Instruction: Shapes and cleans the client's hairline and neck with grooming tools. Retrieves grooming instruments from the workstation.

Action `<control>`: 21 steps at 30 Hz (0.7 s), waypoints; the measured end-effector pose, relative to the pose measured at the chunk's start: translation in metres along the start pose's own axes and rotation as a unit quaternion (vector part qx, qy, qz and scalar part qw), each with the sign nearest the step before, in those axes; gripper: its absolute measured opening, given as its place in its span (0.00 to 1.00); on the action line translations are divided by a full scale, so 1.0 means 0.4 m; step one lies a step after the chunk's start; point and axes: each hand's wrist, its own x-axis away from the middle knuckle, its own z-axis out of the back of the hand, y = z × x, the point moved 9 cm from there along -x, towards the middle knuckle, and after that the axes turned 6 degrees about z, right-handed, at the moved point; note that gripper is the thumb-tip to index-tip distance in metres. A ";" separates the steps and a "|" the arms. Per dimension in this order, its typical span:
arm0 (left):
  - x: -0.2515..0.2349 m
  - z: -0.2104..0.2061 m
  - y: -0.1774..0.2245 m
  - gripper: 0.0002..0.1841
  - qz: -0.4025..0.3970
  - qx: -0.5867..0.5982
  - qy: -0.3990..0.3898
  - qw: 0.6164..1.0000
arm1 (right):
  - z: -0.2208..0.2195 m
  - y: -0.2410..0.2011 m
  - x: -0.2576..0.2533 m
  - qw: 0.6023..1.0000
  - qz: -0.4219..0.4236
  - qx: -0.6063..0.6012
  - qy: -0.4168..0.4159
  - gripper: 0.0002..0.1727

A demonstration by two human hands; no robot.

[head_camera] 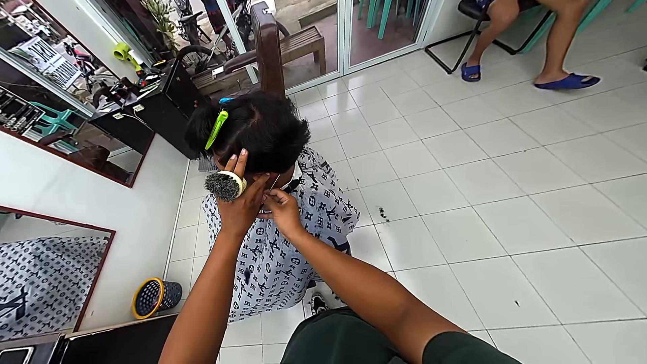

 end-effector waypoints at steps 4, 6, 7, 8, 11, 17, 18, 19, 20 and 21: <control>-0.001 -0.003 -0.003 0.08 0.003 -0.001 -0.005 1.000 | -0.009 -0.004 0.004 1.000 0.007 -0.001 -0.014 0.07; -0.001 -0.004 -0.003 0.08 0.005 0.001 -0.007 1.000 | -0.007 0.002 0.002 1.000 0.000 -0.015 -0.010 0.07; 0.000 -0.004 -0.003 0.07 0.006 0.001 -0.008 1.000 | -0.005 0.007 0.000 1.000 -0.006 -0.023 -0.007 0.07; 0.001 -0.004 -0.004 0.07 0.007 0.000 -0.009 1.000 | -0.004 0.010 0.000 1.000 -0.010 -0.028 -0.006 0.07; 0.000 -0.004 -0.006 0.08 0.010 0.000 -0.010 1.000 | -0.009 0.003 0.003 1.000 -0.002 -0.026 -0.014 0.06; -0.001 -0.003 -0.006 0.07 0.011 0.001 -0.008 1.000 | -0.006 0.014 -0.001 0.998 -0.014 -0.053 -0.013 0.06; -0.001 -0.002 -0.006 0.07 0.012 -0.001 -0.008 1.000 | -0.005 0.014 -0.001 0.998 -0.014 -0.053 -0.012 0.06; -0.001 -0.001 -0.005 0.07 0.013 -0.003 -0.008 1.000 | -0.006 0.012 0.000 0.999 -0.011 -0.047 -0.015 0.06; -0.002 0.000 -0.005 0.07 0.013 -0.005 -0.008 1.000 | -0.009 0.008 0.001 0.999 -0.005 -0.039 -0.019 0.06; -0.002 0.001 -0.004 0.07 0.013 -0.006 -0.008 1.000 | -0.012 0.003 0.003 0.999 0.000 -0.033 -0.024 0.07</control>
